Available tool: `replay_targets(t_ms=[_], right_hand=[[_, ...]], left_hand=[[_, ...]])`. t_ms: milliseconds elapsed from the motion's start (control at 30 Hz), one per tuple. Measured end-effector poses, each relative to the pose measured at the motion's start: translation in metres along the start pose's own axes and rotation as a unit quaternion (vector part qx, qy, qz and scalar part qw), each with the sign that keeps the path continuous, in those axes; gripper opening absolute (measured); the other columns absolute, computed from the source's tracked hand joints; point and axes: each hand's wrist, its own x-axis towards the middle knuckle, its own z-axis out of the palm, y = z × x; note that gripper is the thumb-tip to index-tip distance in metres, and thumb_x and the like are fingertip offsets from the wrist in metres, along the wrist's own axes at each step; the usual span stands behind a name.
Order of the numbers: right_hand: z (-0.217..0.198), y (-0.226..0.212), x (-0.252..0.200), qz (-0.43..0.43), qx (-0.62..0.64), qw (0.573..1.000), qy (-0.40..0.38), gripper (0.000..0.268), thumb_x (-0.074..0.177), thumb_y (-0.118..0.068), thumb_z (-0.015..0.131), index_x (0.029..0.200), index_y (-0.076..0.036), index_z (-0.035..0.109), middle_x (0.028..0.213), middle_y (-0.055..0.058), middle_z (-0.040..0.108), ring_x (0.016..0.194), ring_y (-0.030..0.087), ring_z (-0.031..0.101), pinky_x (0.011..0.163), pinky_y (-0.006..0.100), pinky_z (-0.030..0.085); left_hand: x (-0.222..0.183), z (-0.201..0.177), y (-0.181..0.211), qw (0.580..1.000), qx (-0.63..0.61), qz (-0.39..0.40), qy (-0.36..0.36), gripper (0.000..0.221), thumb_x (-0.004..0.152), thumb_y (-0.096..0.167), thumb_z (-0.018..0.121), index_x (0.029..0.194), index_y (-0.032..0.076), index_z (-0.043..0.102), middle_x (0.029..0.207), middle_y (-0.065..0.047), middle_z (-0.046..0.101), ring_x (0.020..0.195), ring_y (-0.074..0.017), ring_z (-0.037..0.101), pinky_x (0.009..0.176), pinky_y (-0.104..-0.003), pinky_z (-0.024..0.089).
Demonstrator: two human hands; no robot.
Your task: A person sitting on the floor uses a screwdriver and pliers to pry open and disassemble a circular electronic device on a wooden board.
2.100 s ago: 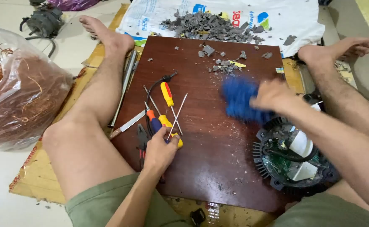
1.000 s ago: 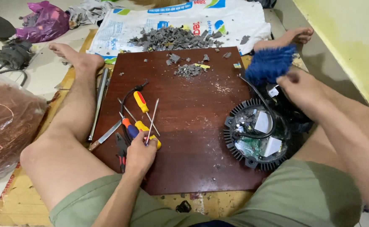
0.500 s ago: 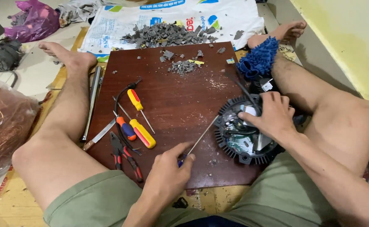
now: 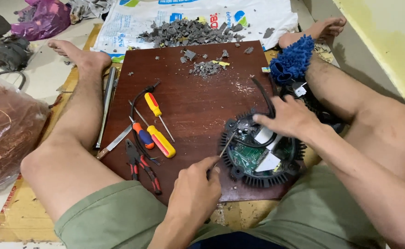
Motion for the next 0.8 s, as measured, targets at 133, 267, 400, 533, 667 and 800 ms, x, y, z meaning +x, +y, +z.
replay_targets(t_ms=[133,267,400,533,667,800], right_hand=[[0.009,-0.005,0.03,-0.116,0.09,0.989,-0.009,0.069,0.101,-0.061,0.037,0.152,-0.016,0.048,0.151,0.012,0.059,0.139,0.037,0.054,0.11,0.049,0.043],[0.008,-0.024,0.029,-0.059,0.019,0.998,-0.013,0.071,0.099,-0.072,0.03,0.135,-0.024,0.067,0.145,0.015,0.063,0.136,0.043,0.056,0.109,0.054,0.045],[0.007,-0.03,0.015,-0.045,0.004,0.999,0.009,0.067,0.104,-0.069,0.03,0.106,-0.018,0.075,0.116,0.019,0.075,0.112,0.045,0.068,0.091,0.055,0.053],[0.008,-0.034,0.018,-0.051,-0.009,0.999,0.015,0.066,0.104,-0.068,0.032,0.12,-0.023,0.076,0.119,0.019,0.075,0.113,0.045,0.069,0.091,0.056,0.055],[0.01,-0.035,0.023,-0.061,-0.028,0.998,0.02,0.067,0.104,-0.067,0.032,0.119,-0.019,0.076,0.117,0.02,0.077,0.114,0.046,0.069,0.092,0.057,0.055],[0.012,-0.036,0.026,-0.055,-0.038,0.998,0.017,0.066,0.103,-0.068,0.032,0.131,-0.025,0.073,0.123,0.019,0.076,0.117,0.045,0.068,0.094,0.056,0.055]], left_hand=[[0.001,-0.004,0.005,0.999,-0.017,-0.03,-0.017,0.047,0.102,0.029,0.045,0.144,0.034,0.066,0.128,-0.009,0.075,0.114,-0.0402,0.067,0.095,-0.051,0.053],[0.009,-0.004,-0.002,0.995,-0.094,-0.031,-0.033,0.046,0.103,0.027,0.05,0.145,0.028,0.068,0.111,-0.001,0.08,0.057,-0.0162,0.05,0.062,-0.036,0.047],[0.017,0.006,-0.015,0.996,-0.083,0.022,-0.009,0.045,0.102,0.03,0.051,0.142,0.027,0.069,0.136,0.002,0.077,0.112,-0.0239,0.074,0.094,-0.039,0.054],[0.043,0.04,-0.041,0.99,0.021,0.128,0.058,0.043,0.101,0.024,0.053,0.141,0.023,0.067,0.12,-0.017,0.075,0.107,-0.0443,0.068,0.093,-0.058,0.052],[0.051,0.052,-0.056,0.95,0.244,0.192,0.044,0.072,0.091,0.001,0.048,0.16,0.017,0.039,0.123,-0.019,0.055,0.078,-0.0552,0.069,0.062,-0.069,0.056],[0.06,0.052,-0.071,0.962,0.193,0.19,0.027,0.066,0.1,0.011,0.042,0.165,0.023,0.034,0.118,-0.017,0.055,0.078,-0.0573,0.066,0.063,-0.071,0.053]])
